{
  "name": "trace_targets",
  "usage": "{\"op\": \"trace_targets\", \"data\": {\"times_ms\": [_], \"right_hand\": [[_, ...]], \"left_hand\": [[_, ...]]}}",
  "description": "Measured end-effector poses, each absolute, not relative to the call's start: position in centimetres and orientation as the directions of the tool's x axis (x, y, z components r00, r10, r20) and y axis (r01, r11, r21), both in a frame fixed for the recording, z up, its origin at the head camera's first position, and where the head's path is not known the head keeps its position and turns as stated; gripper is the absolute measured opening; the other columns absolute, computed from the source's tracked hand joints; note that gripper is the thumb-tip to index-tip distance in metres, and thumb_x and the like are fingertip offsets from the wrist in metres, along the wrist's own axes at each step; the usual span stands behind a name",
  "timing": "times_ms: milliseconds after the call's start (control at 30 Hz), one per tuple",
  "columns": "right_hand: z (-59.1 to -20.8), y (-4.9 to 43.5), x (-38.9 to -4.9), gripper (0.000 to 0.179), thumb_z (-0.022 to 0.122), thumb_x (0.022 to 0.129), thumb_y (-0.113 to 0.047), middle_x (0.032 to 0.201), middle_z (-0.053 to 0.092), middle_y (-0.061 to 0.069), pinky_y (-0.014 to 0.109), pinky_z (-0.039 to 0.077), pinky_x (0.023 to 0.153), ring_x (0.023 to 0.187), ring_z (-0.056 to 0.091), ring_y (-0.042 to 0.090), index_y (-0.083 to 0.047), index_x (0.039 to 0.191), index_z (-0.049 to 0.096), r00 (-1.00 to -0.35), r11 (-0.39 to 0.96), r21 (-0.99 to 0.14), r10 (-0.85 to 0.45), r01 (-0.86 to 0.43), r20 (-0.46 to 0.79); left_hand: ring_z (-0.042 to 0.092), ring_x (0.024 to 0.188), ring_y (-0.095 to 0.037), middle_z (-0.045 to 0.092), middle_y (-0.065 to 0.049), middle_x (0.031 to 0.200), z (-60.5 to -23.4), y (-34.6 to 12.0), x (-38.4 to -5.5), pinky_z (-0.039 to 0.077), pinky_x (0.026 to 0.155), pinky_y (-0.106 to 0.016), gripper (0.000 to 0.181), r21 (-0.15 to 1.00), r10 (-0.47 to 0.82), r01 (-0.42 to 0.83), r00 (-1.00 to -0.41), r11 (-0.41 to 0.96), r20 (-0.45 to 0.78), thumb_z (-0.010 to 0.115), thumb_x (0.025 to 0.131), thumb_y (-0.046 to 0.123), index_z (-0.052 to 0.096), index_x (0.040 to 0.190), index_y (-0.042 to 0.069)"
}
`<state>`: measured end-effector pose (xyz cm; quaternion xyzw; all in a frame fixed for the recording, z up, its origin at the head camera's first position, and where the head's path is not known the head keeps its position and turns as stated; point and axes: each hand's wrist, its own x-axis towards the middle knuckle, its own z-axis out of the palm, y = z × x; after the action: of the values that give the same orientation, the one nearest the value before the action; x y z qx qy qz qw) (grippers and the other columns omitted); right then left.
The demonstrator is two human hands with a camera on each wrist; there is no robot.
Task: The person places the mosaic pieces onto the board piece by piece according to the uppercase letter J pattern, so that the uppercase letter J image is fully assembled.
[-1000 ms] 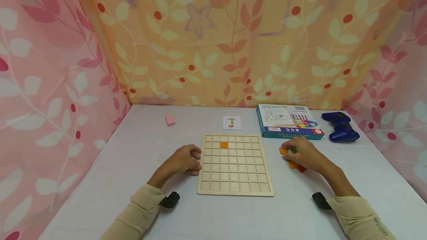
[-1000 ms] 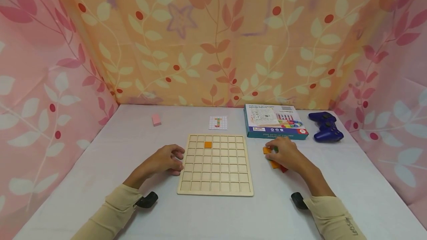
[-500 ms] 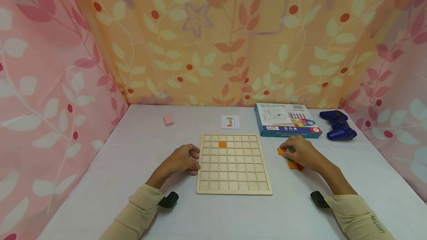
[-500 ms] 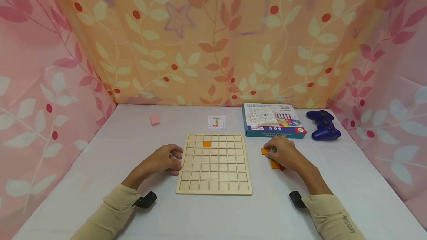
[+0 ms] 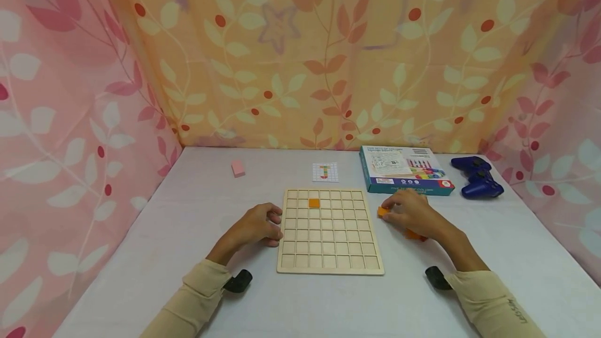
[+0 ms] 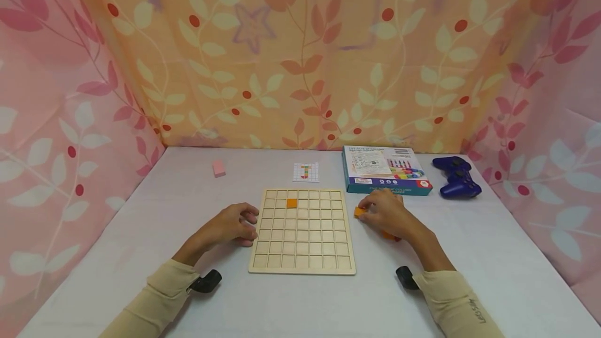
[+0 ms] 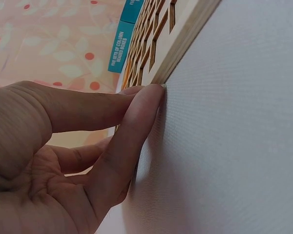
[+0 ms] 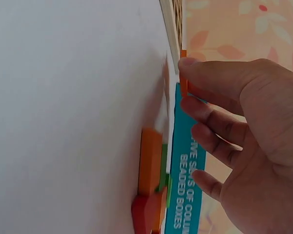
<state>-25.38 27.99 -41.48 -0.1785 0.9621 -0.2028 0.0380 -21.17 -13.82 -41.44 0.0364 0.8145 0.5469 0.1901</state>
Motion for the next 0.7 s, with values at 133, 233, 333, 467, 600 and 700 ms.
{"op": "trace_targets", "data": {"times_ms": [133,233,333,467,600,700], "right_hand": [[-41.5,26.5,-25.7,0.031,0.080,0.094,-0.029,0.113,0.074,0.006,0.060,0.040,0.096,0.116,0.054,0.033,-0.009,0.117,0.080,-0.923,0.834,-0.420,-0.383,-0.357,0.024],[-41.5,25.2,-26.0,0.030,0.081,0.093,-0.028,0.111,0.074,0.006,0.060,0.039,0.098,0.115,0.055,0.033,-0.008,0.116,0.079,-0.915,0.811,-0.446,-0.401,-0.378,0.045],[-41.4,23.9,-26.3,0.029,0.082,0.092,-0.028,0.108,0.073,0.004,0.058,0.037,0.099,0.114,0.055,0.031,-0.009,0.114,0.080,-0.910,0.791,-0.474,-0.412,-0.387,0.054],[-41.5,22.4,-26.8,0.028,0.082,0.092,-0.030,0.105,0.071,0.000,0.053,0.036,0.097,0.112,0.053,0.028,-0.011,0.113,0.080,-0.905,0.780,-0.492,-0.425,-0.386,0.037],[-41.6,21.0,-27.5,0.028,0.081,0.093,-0.030,0.106,0.071,0.000,0.046,0.036,0.092,0.110,0.054,0.026,-0.011,0.113,0.080,-0.899,0.780,-0.490,-0.438,-0.390,0.018],[-41.8,20.1,-28.1,0.027,0.080,0.094,-0.029,0.107,0.073,0.001,0.044,0.037,0.090,0.110,0.055,0.026,-0.011,0.114,0.080,-0.891,0.777,-0.480,-0.453,-0.409,0.025]], "left_hand": [[0.069,0.080,-0.021,0.060,-0.018,0.121,-41.6,-13.7,-21.3,0.068,0.071,-0.033,0.053,0.905,0.262,-0.148,-0.927,0.399,-0.267,0.074,0.087,-0.009,0.056,0.137,-0.006],[0.069,0.079,-0.020,0.059,-0.018,0.120,-41.7,-13.7,-21.4,0.067,0.071,-0.033,0.053,0.906,0.261,-0.148,-0.928,0.397,-0.266,0.074,0.086,-0.009,0.056,0.136,-0.006],[0.069,0.079,-0.020,0.059,-0.018,0.120,-41.8,-13.7,-21.4,0.067,0.071,-0.033,0.053,0.908,0.263,-0.148,-0.928,0.392,-0.264,0.075,0.086,-0.010,0.056,0.136,-0.007],[0.069,0.080,-0.020,0.058,-0.019,0.121,-41.7,-13.8,-21.3,0.068,0.071,-0.033,0.054,0.909,0.270,-0.144,-0.926,0.391,-0.263,0.074,0.086,-0.010,0.055,0.137,-0.008],[0.069,0.080,-0.021,0.058,-0.020,0.121,-41.6,-13.9,-21.3,0.067,0.071,-0.033,0.054,0.909,0.275,-0.138,-0.926,0.394,-0.260,0.074,0.086,-0.010,0.055,0.137,-0.008],[0.069,0.080,-0.021,0.058,-0.019,0.120,-41.7,-13.9,-21.3,0.067,0.070,-0.032,0.053,0.909,0.267,-0.142,-0.928,0.392,-0.260,0.074,0.086,-0.010,0.056,0.136,-0.007]]}}
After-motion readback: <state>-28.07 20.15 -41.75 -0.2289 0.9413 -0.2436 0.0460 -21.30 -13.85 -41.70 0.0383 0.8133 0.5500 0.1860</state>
